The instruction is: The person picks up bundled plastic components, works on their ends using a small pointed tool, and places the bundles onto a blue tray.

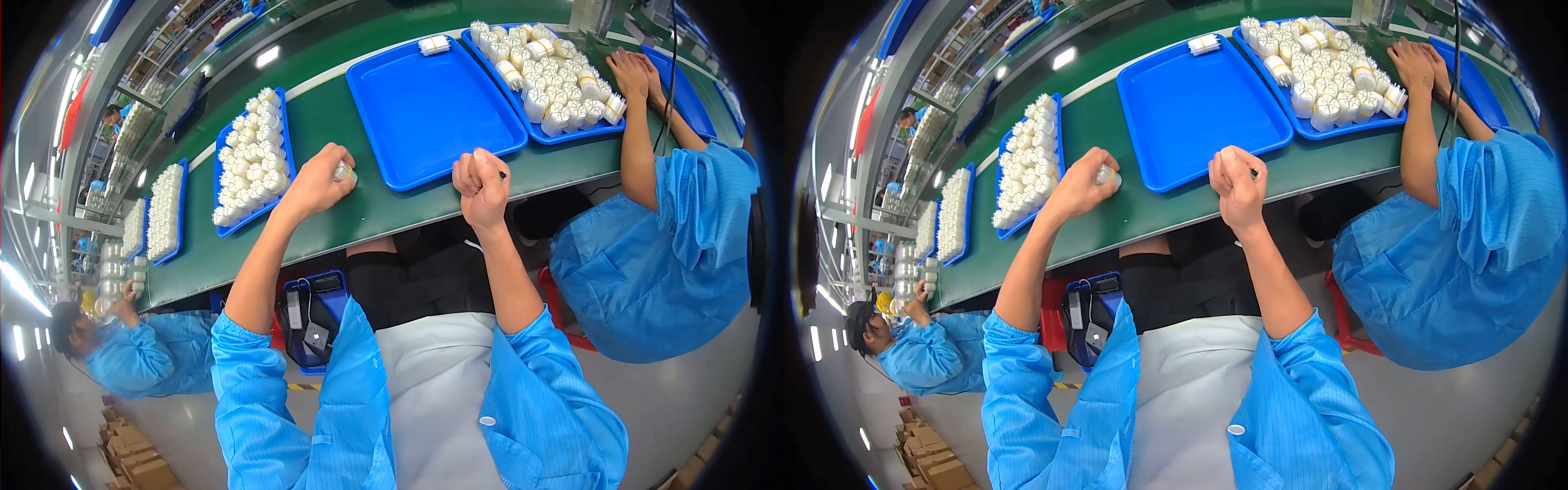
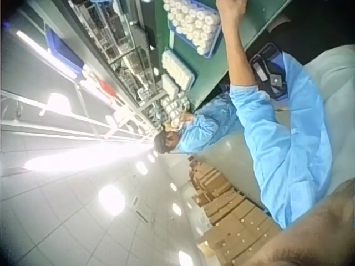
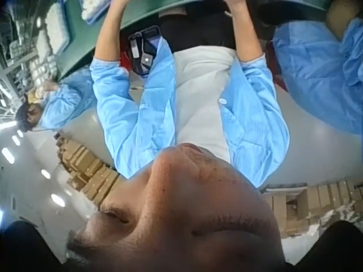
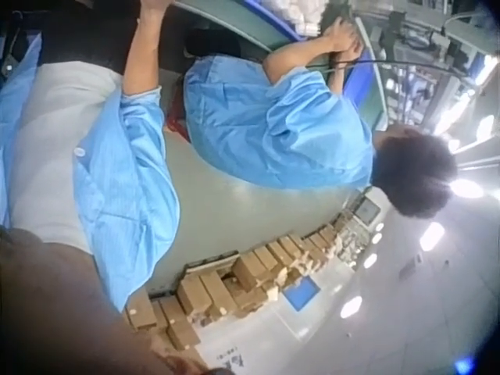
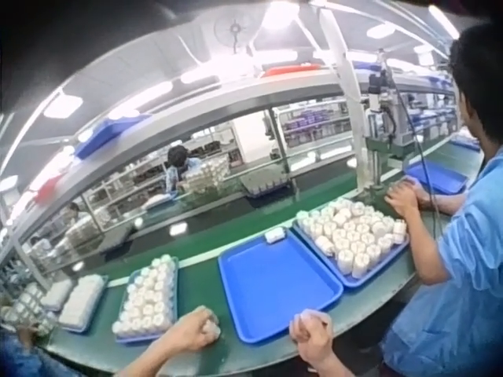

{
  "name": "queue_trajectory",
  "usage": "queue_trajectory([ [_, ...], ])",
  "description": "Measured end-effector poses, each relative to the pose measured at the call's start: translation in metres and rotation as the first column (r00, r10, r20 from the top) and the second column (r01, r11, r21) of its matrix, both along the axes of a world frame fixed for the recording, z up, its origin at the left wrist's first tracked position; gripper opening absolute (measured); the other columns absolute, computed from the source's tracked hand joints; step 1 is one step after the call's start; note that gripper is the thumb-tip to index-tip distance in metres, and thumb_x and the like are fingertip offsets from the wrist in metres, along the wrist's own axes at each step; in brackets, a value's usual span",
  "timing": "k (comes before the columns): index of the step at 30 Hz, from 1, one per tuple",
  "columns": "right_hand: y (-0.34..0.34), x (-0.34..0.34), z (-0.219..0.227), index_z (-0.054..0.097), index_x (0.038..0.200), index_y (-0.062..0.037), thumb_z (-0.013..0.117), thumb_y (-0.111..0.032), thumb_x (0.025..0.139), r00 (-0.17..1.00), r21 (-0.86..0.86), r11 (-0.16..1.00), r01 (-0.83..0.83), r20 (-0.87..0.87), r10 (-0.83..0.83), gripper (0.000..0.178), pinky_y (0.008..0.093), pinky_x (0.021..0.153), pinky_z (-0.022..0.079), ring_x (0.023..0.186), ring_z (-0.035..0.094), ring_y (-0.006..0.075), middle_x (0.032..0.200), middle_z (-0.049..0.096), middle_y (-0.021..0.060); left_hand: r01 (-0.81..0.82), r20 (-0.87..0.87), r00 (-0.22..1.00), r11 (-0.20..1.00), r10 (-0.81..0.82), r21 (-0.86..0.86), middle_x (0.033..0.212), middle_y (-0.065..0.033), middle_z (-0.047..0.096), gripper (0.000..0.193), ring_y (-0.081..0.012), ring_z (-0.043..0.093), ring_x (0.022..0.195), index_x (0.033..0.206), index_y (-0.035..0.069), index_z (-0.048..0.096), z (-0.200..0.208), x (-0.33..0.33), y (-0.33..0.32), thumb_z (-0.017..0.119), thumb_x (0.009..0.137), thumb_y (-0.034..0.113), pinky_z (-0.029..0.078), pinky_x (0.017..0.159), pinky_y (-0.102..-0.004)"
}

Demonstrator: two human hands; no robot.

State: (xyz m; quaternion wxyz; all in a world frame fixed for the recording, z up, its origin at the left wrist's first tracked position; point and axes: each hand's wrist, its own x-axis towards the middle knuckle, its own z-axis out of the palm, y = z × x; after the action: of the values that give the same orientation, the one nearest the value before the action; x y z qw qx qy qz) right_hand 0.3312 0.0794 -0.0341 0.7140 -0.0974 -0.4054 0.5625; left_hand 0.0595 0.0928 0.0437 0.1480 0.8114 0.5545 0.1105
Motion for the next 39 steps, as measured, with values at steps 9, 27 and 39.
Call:
queue_trajectory([
  [9, -0.029, -0.004, 0.0, 0.048, 0.076, -0.0066, 0.055, -0.018, 0.096, 0.991, -0.171, 0.982, -0.085, 0.089, 0.102, 0.024, 0.0227, 0.046, 0.021, 0.051, 0.029, 0.0031, 0.059, 0.036, -0.005, -0.073, 0.817, 0.485, 0.946, 0.312, -0.317, 0.099, -0.0122, 0.065, 0.033, -0.0164, 0.065, 0.079, 0.111, -0.001, 0.055, -0.028, 0.014, -0.048, 0.068, 0.09, 0.021, 0.053, 0.068, -0.0266],
  [27, -0.051, -0.092, -0.009, 0.059, 0.104, 0.0004, 0.073, -0.013, 0.082, 0.783, -0.265, 0.935, -0.237, 0.518, 0.346, 0.029, 0.0211, 0.053, 0.036, 0.058, 0.045, 0.0008, 0.06, 0.05, -0.0054, -0.205, 0.793, 0.533, 0.954, 0.296, -0.219, 0.096, -0.0071, 0.062, 0.051, -0.0156, 0.062, 0.083, 0.129, -0.001, 0.051, -0.065, 0.029, -0.121, 0.068, 0.081, 0.004, 0.051, 0.073, -0.0285],
  [39, -0.024, -0.101, -0.019, 0.033, 0.063, -0.0118, 0.027, -0.056, 0.101, 0.913, -0.152, 0.91, -0.386, -0.204, 0.353, 0.059, 0.0293, 0.047, 0.022, 0.049, 0.023, 0.0114, 0.053, 0.032, -0.0017, 0.242, 0.823, -0.098, 0.816, 0.56, -0.526, 0.091, -0.0074, 0.06, 0.043, -0.0104, 0.058, 0.068, 0.128, -0.004, 0.05, -0.085, 0.009, -0.104, 0.059, 0.089, 0.014, 0.044, 0.05, -0.0236],
])
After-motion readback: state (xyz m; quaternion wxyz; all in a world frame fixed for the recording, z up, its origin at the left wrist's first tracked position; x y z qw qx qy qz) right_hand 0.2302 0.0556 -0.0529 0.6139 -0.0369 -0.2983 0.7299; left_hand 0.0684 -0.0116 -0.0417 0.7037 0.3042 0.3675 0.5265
